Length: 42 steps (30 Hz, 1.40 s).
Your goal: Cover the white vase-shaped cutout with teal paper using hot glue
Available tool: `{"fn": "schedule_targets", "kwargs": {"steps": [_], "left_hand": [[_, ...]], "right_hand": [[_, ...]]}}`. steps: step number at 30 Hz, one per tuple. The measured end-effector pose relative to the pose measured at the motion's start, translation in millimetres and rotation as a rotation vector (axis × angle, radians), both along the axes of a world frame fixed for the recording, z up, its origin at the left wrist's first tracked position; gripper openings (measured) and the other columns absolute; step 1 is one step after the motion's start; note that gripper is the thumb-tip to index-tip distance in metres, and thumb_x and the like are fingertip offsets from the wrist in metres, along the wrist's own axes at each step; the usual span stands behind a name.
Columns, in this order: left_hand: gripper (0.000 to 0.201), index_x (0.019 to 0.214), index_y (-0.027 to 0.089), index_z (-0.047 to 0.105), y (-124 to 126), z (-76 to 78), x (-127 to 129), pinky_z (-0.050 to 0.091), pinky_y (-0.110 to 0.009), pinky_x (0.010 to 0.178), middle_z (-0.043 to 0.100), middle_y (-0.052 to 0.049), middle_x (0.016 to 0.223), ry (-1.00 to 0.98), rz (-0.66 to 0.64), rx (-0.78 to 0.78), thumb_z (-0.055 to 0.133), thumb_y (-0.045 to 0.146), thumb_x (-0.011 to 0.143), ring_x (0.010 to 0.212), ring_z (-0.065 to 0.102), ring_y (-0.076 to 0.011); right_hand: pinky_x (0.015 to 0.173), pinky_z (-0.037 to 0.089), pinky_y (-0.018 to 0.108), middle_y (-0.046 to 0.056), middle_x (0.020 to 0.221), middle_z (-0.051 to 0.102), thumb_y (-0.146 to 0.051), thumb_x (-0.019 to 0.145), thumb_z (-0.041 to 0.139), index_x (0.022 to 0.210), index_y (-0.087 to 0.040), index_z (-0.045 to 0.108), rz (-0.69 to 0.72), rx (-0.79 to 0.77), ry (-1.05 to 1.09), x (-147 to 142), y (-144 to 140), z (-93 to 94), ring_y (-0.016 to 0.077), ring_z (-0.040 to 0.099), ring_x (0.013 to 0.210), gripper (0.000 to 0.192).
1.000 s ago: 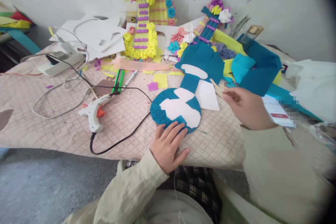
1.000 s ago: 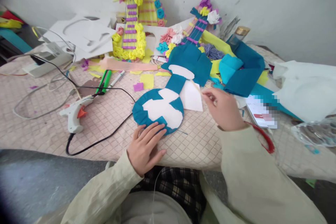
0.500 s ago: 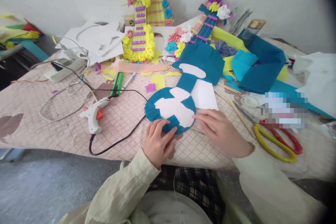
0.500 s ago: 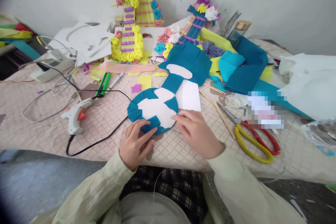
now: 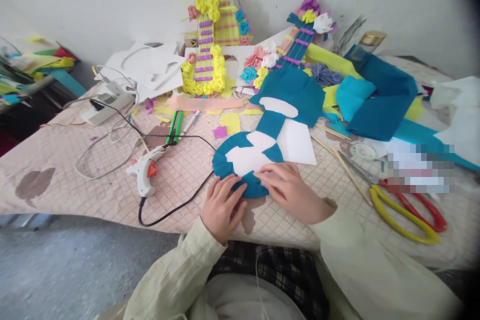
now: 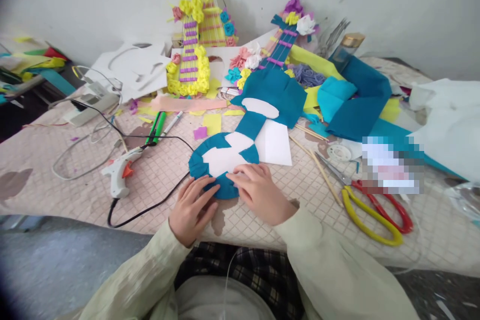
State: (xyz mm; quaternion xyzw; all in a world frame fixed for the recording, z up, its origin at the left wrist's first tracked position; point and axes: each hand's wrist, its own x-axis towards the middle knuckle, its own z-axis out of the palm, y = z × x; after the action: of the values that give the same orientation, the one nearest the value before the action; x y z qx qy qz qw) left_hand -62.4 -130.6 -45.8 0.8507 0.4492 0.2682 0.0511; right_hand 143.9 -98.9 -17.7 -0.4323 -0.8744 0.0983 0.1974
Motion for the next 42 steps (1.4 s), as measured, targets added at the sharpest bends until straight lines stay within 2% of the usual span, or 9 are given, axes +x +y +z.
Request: {"fn": "schedule_targets", "kwargs": {"steps": [7,14,20,23,27,30,33,37,42], "left_hand": [[0.035,0.116,0.017,0.053,1,-0.1,-1,0.031,-0.046,0.100,0.052,-0.011,0.117,-0.013,-0.005,0.015,0.047,0.019,0.081,0.111,0.047,-0.0223],[0.037,0.115,0.016,0.051,-2,2.2,-10,0.034,-0.048,0.097,0.054,-0.011,0.112,-0.115,0.045,0.061,0.047,0.013,0.079,0.111,0.046,-0.0236],[0.031,0.108,0.017,0.055,-17,14.6,-16,0.037,-0.045,0.092,0.057,-0.010,0.109,-0.102,0.066,0.035,0.048,0.012,0.078,0.108,0.047,-0.0239],[0.030,0.107,0.017,0.055,-22,23.4,-31,0.037,-0.043,0.091,0.057,-0.010,0.106,-0.090,0.104,0.068,0.047,0.011,0.079,0.106,0.048,-0.0232],[0.019,0.097,0.017,0.058,-23,31.5,-79,0.041,-0.036,0.082,0.060,-0.008,0.094,-0.021,0.329,0.146,0.050,0.017,0.079,0.090,0.055,-0.0199],[0.020,0.083,0.016,0.059,-18,29.8,-122,0.042,-0.034,0.079,0.060,-0.007,0.084,0.041,0.724,0.146,0.048,0.032,0.080,0.081,0.056,-0.0202],[0.037,0.088,0.016,0.058,-6,22.2,-151,0.042,-0.038,0.078,0.059,-0.008,0.085,0.149,1.054,-0.064,0.046,0.049,0.076,0.084,0.055,-0.0255],[0.045,0.087,0.017,0.059,15,12.4,-164,0.042,-0.040,0.081,0.061,-0.010,0.088,0.147,1.136,-0.321,0.043,0.057,0.073,0.088,0.055,-0.0275],[0.046,0.084,0.014,0.059,30,9.4,-164,0.043,-0.036,0.076,0.062,-0.011,0.086,0.040,1.107,-0.374,0.048,0.056,0.069,0.082,0.057,-0.0262]], "right_hand": [[0.098,0.027,0.048,0.005,0.132,0.045,-0.021,0.085,0.042,0.120,-0.023,0.049,-0.097,0.173,-0.044,-12,-38,-17.0,0.0247,0.036,0.123,0.037],[0.090,0.037,0.043,0.006,0.116,0.055,-0.018,0.083,0.045,0.117,-0.028,0.050,-0.242,0.138,0.260,1,-38,-22.8,0.0222,0.047,0.111,0.036],[0.091,0.032,0.041,0.004,0.115,0.056,-0.015,0.085,0.039,0.111,-0.027,0.055,-0.003,0.075,0.077,-11,1,15.3,0.0194,0.045,0.110,0.032],[0.091,0.027,0.044,0.003,0.120,0.053,-0.012,0.085,0.039,0.112,-0.030,0.055,0.157,0.057,-0.088,-24,22,22.1,0.0211,0.041,0.113,0.037],[0.091,0.023,0.047,0.002,0.118,0.053,-0.014,0.082,0.045,0.101,-0.030,0.062,0.265,0.058,-0.146,-29,39,12.9,0.0241,0.039,0.114,0.030],[0.091,0.023,0.044,0.001,0.115,0.055,-0.014,0.083,0.043,0.090,-0.029,0.064,0.264,0.016,-0.069,-25,43,8.2,0.0221,0.038,0.113,0.027],[0.092,0.022,0.043,0.000,0.111,0.057,-0.014,0.082,0.044,0.086,-0.027,0.065,0.258,-0.016,0.003,-20,43,9.4,0.0207,0.039,0.111,0.025],[0.091,0.022,0.043,-0.001,0.107,0.059,-0.016,0.079,0.050,0.081,-0.026,0.065,0.255,-0.038,0.051,-18,44,9.4,0.0205,0.042,0.107,0.018],[0.089,0.023,0.041,-0.001,0.101,0.061,-0.019,0.081,0.051,0.079,-0.026,0.064,0.257,-0.028,0.087,-20,46,1.7,0.0186,0.045,0.103,0.015]]}}
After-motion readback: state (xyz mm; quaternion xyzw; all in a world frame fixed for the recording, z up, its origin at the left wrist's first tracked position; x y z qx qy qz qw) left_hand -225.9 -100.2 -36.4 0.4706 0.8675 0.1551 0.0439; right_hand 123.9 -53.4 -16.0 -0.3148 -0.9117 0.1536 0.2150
